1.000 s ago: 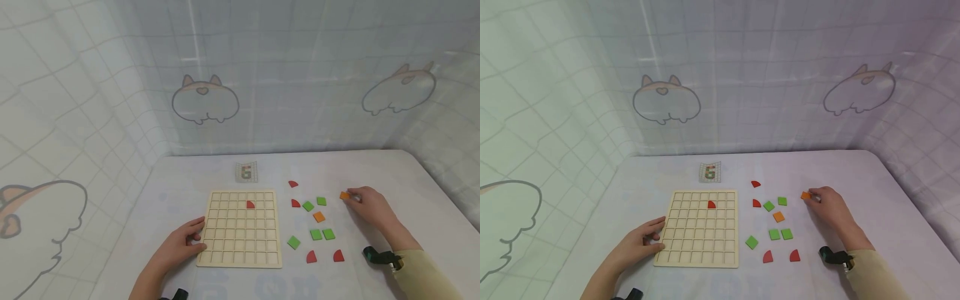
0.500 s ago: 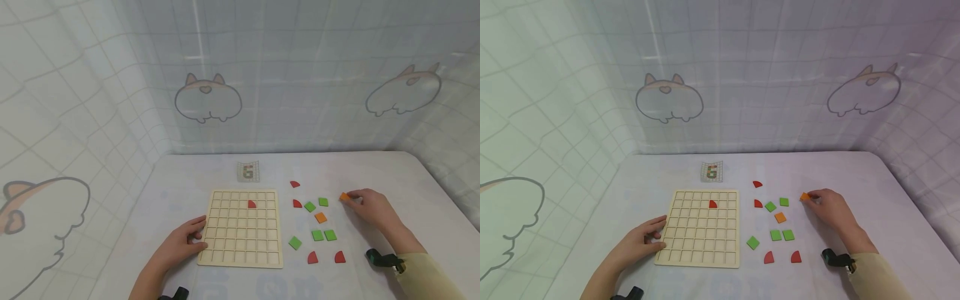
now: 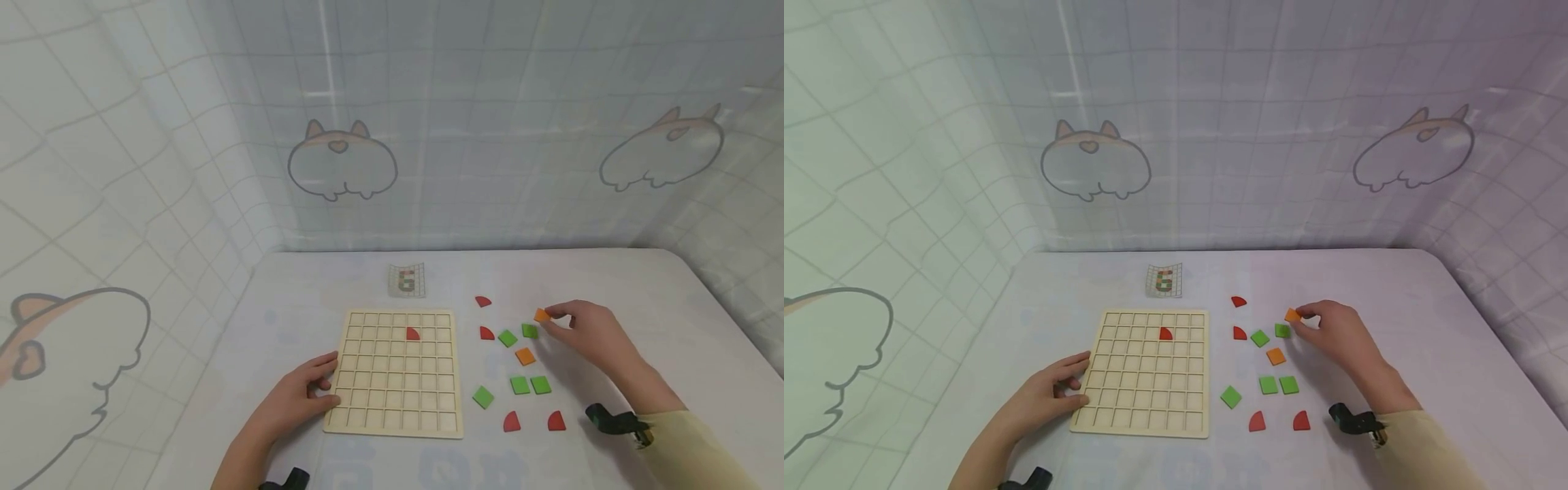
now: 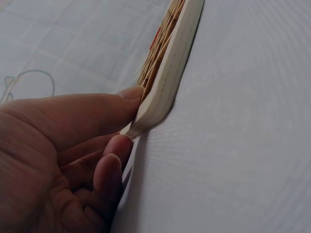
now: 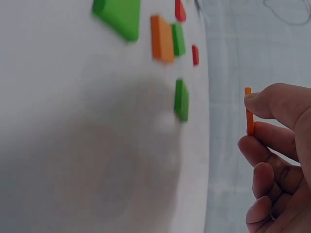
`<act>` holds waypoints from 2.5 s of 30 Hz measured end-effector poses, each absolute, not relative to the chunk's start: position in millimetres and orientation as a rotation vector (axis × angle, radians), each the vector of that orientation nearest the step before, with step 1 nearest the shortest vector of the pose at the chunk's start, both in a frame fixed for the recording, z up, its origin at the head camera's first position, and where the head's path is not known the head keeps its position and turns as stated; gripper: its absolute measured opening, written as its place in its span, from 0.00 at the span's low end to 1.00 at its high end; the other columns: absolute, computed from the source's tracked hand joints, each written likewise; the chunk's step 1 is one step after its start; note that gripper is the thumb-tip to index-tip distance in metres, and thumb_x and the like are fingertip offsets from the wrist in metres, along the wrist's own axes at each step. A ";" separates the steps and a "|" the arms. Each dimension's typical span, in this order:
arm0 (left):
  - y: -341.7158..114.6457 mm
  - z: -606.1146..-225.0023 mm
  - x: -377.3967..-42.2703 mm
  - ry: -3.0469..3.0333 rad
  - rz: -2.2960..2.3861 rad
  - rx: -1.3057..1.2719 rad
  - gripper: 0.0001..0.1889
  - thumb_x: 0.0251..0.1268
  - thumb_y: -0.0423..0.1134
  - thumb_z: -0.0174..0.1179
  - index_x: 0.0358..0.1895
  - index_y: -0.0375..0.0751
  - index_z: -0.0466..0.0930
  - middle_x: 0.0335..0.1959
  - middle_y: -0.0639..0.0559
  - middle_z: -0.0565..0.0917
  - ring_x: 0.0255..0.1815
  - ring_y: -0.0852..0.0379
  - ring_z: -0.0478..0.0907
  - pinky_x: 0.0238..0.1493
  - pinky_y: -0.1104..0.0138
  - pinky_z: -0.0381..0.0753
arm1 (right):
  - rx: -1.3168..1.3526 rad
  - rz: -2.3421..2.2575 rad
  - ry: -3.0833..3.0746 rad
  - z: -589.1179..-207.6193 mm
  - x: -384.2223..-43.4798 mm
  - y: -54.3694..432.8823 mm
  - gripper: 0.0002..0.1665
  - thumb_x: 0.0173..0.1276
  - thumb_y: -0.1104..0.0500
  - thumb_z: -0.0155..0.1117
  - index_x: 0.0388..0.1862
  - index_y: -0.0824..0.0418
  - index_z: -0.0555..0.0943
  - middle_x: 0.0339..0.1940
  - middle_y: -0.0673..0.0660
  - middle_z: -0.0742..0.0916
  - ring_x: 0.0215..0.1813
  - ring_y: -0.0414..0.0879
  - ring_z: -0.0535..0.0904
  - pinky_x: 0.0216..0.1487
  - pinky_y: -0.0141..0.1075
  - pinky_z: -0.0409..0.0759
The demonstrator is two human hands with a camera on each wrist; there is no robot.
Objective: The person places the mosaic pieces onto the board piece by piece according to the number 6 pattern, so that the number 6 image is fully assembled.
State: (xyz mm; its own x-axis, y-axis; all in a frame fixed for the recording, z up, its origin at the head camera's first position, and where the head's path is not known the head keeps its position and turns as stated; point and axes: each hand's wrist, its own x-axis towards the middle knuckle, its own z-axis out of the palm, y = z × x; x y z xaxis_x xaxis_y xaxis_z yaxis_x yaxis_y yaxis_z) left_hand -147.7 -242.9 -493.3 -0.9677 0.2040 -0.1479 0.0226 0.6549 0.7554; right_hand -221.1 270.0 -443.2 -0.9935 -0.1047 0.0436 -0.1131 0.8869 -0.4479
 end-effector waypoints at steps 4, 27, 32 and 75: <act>-242.3 -492.2 -146.7 2.661 1.200 0.175 0.39 0.51 0.44 0.76 0.69 0.41 0.73 0.70 0.62 0.70 0.43 0.60 0.74 0.39 0.70 0.75 | 0.219 0.754 -3.045 -438.2 -221.3 256.1 0.20 0.63 0.52 0.71 0.50 0.62 0.86 0.46 0.61 0.86 0.41 0.54 0.75 0.33 0.39 0.77; -242.7 -495.0 -145.5 2.691 1.189 0.189 0.38 0.51 0.45 0.76 0.68 0.43 0.74 0.69 0.64 0.71 0.43 0.62 0.74 0.38 0.70 0.75 | 0.720 0.788 -2.954 -446.1 -234.3 155.5 0.13 0.61 0.54 0.73 0.44 0.55 0.88 0.41 0.46 0.88 0.46 0.49 0.81 0.42 0.39 0.78; -242.1 -494.6 -145.4 2.698 1.179 0.188 0.38 0.51 0.44 0.76 0.68 0.42 0.74 0.68 0.64 0.71 0.42 0.62 0.74 0.38 0.70 0.75 | 0.815 0.750 -2.929 -449.1 -238.4 135.7 0.12 0.60 0.54 0.73 0.42 0.55 0.89 0.40 0.44 0.87 0.49 0.45 0.81 0.47 0.39 0.78; -240.7 -495.5 -146.7 2.708 1.183 0.180 0.38 0.50 0.42 0.77 0.68 0.41 0.75 0.67 0.63 0.72 0.41 0.61 0.74 0.37 0.70 0.75 | 1.075 0.573 -3.045 -461.2 -263.7 45.7 0.10 0.67 0.52 0.68 0.26 0.49 0.90 0.22 0.43 0.76 0.28 0.40 0.68 0.29 0.33 0.68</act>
State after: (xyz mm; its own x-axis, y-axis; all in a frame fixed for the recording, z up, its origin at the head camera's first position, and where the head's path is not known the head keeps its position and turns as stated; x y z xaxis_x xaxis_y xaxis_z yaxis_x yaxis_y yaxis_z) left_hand -146.7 -240.7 -495.5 -0.9764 0.1823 -0.1159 0.0388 0.6759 0.7359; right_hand -263.7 45.7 -461.2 -0.7767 -0.6297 -0.0140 -0.5816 0.7255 -0.3680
